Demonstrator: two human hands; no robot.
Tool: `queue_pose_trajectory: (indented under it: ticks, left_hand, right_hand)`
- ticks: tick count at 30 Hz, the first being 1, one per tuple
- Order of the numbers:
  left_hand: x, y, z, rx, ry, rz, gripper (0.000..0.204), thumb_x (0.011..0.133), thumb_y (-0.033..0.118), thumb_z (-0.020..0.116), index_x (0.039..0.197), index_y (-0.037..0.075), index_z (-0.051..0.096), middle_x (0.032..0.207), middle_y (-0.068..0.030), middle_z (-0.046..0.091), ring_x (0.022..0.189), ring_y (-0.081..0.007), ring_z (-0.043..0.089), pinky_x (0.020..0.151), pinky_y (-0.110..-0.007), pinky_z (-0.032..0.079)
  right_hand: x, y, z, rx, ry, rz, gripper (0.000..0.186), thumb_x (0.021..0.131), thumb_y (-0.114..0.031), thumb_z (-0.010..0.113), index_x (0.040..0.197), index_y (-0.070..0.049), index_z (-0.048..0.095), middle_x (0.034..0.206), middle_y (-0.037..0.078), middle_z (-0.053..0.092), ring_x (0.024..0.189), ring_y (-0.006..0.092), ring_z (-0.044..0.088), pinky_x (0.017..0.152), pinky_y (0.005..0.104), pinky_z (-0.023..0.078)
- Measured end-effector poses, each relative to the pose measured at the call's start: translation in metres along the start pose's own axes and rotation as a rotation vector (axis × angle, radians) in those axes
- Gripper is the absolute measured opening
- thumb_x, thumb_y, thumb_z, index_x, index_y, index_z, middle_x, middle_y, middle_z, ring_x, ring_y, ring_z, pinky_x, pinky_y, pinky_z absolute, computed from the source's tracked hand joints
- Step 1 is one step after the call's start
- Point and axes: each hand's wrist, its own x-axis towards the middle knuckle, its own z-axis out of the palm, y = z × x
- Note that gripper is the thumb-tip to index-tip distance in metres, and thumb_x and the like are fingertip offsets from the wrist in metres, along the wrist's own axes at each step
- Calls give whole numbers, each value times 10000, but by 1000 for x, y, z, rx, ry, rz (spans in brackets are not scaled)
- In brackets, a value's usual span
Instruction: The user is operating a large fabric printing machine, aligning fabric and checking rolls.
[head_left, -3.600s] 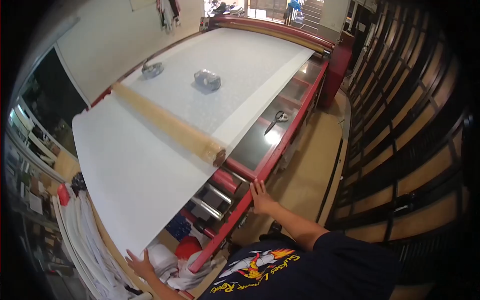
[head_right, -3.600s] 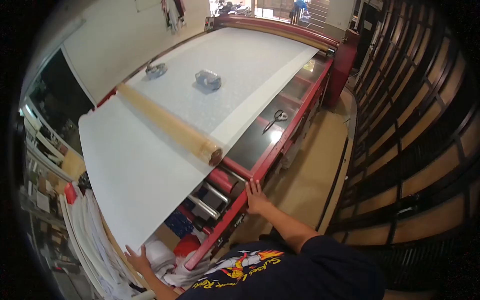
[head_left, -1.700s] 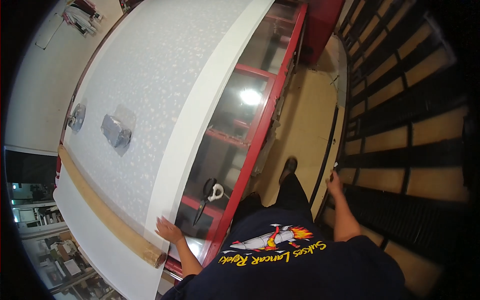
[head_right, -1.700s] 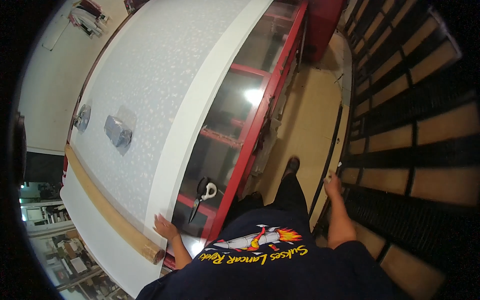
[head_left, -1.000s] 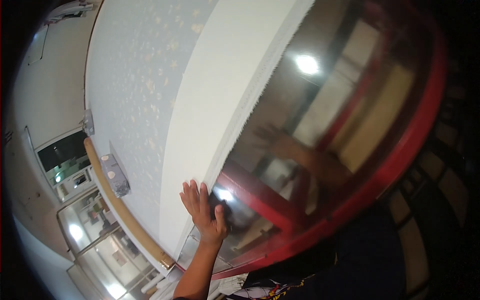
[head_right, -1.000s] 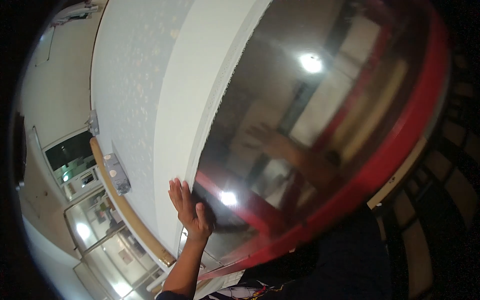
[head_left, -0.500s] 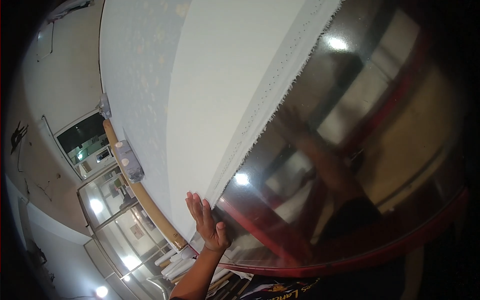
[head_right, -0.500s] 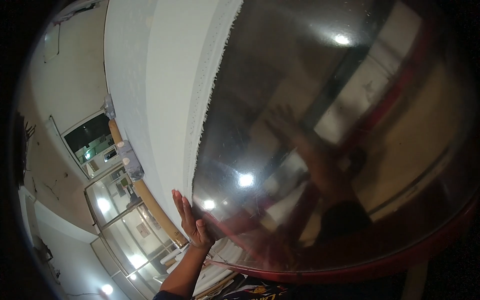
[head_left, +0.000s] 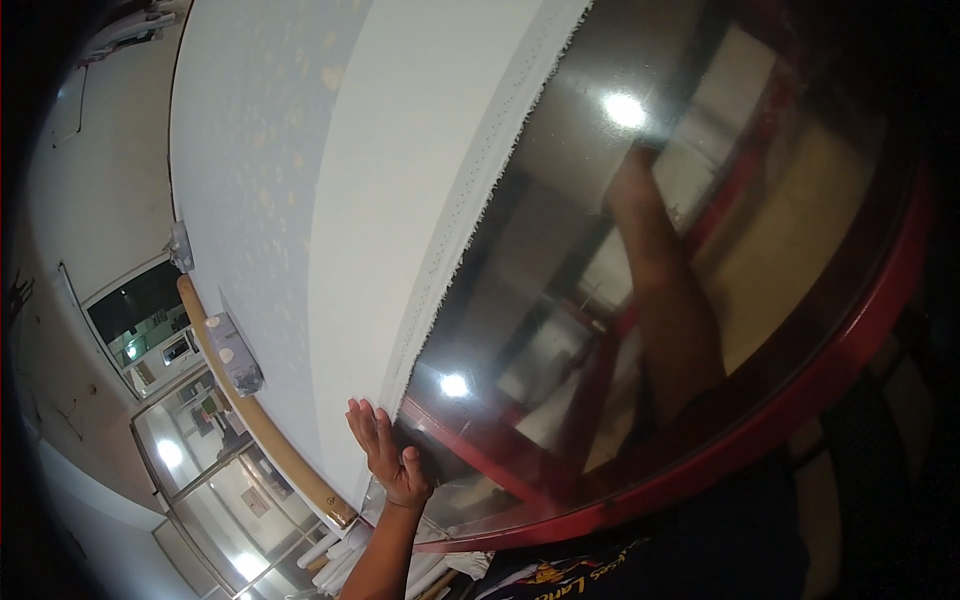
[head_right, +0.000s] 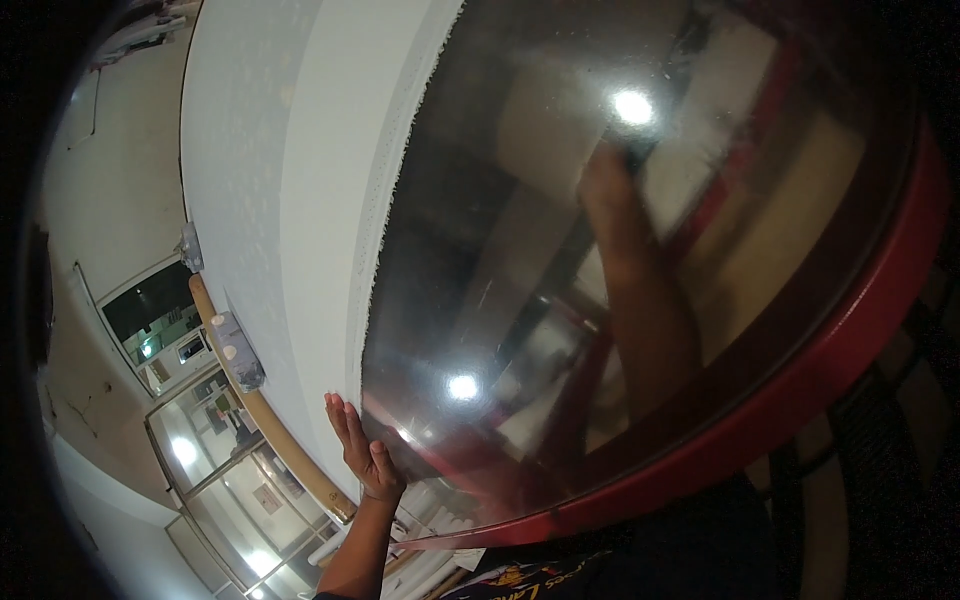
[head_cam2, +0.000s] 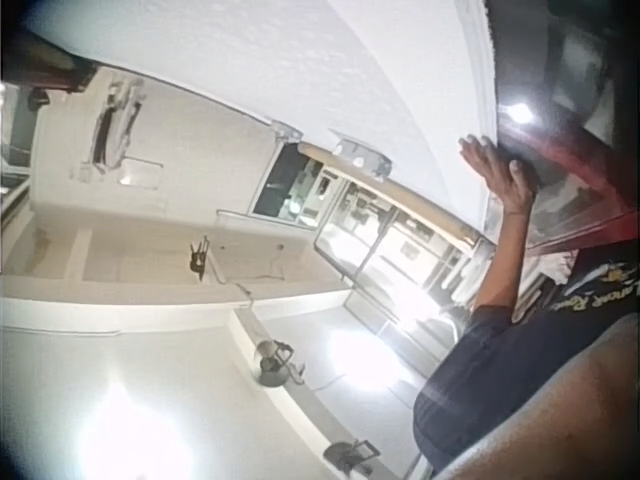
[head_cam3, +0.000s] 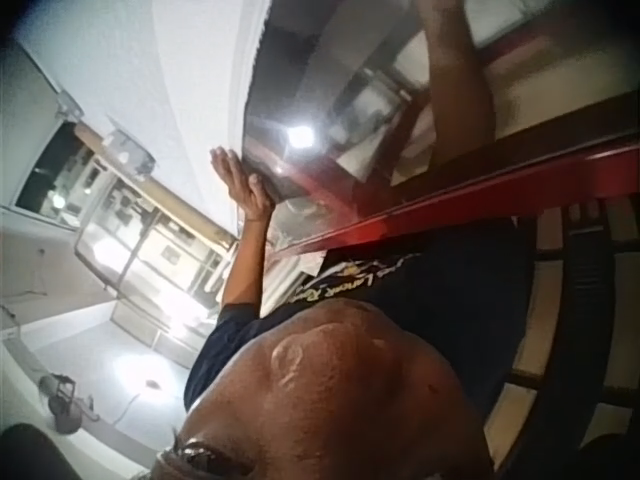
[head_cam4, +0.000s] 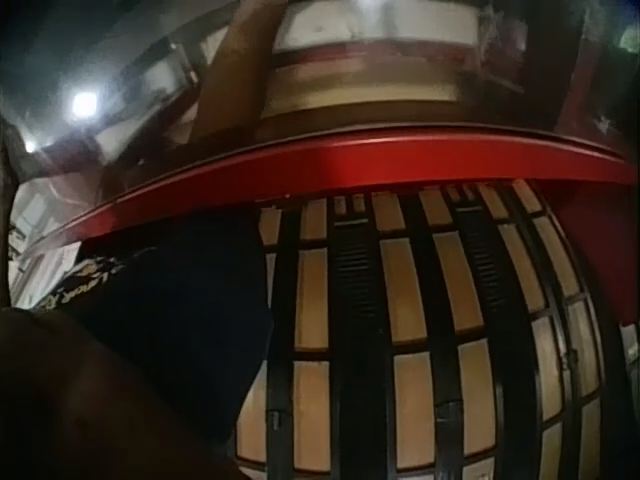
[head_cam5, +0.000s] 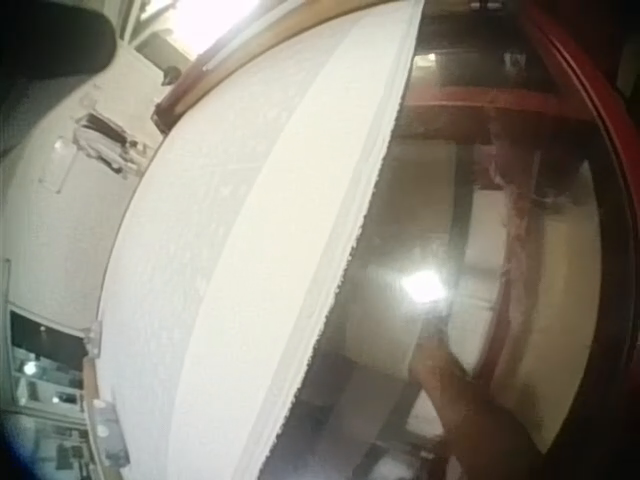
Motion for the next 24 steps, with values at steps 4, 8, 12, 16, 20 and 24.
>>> queue_pose_trajectory:
  ticks: [4, 8, 12, 16, 20, 24]
  left_hand:
    - [0, 2, 14, -42, 11, 24, 627, 1057, 417, 401, 1578, 69, 378, 1641, -216, 314, 1535, -465, 212, 1232, -610, 96]
    - [-3, -5, -2, 27, -6, 25, 614, 1049, 385, 412, 1574, 68, 385, 1641, -213, 314, 1535, -466, 210, 1231, -615, 87]
    - [-6, 0, 8, -5, -12, 53, 600, 1016, 307, 461, 1562, 65, 405, 1649, -187, 312, 1538, -460, 204, 1230, -620, 58]
    - [-6, -3, -2, 4, 1, 42, 588, 994, 270, 502, 1538, 55, 439, 1632, -178, 349, 1540, -447, 205, 1227, -622, 56]
    - [3, 13, -2, -37, -5, 51, 571, 1001, 266, 511, 1533, 68, 449, 1618, -168, 377, 1546, -409, 214, 1230, -608, 69]
    - [-7, 12, -15, -21, 32, 54, 557, 1020, 282, 510, 1541, 97, 445, 1610, -147, 396, 1545, -376, 230, 1234, -598, 85]
  right_hand:
    - [128, -94, -53, -15, -77, -89, 532, 1065, -295, 444, 1526, -34, 390, 1479, 147, 505, 1316, 250, 509, 1136, 417, 374]
    - [86, -106, -173, 5, -159, -89, 522, 1073, -273, 426, 1534, -36, 362, 1462, 157, 517, 1312, 256, 522, 1114, 418, 408]
    - [7, -199, -271, -27, -278, -231, 513, 1081, -250, 408, 1543, -37, 334, 1445, 168, 530, 1308, 261, 535, 1092, 418, 442]
    - [-154, -209, -323, -404, 513, -249, 603, 1015, -92, 545, 1558, -110, 285, 1144, 119, 632, 939, 203, 661, 798, 323, 573]
    - [-293, -212, -401, -346, 640, -177, 541, 1011, -37, 477, 1524, -138, 337, 1161, 102, 576, 866, 201, 633, 736, 298, 607]
    - [-386, -190, -379, -323, 574, -164, 529, 1021, -55, 436, 1534, -111, 323, 1098, 135, 581, 841, 234, 631, 712, 335, 599]
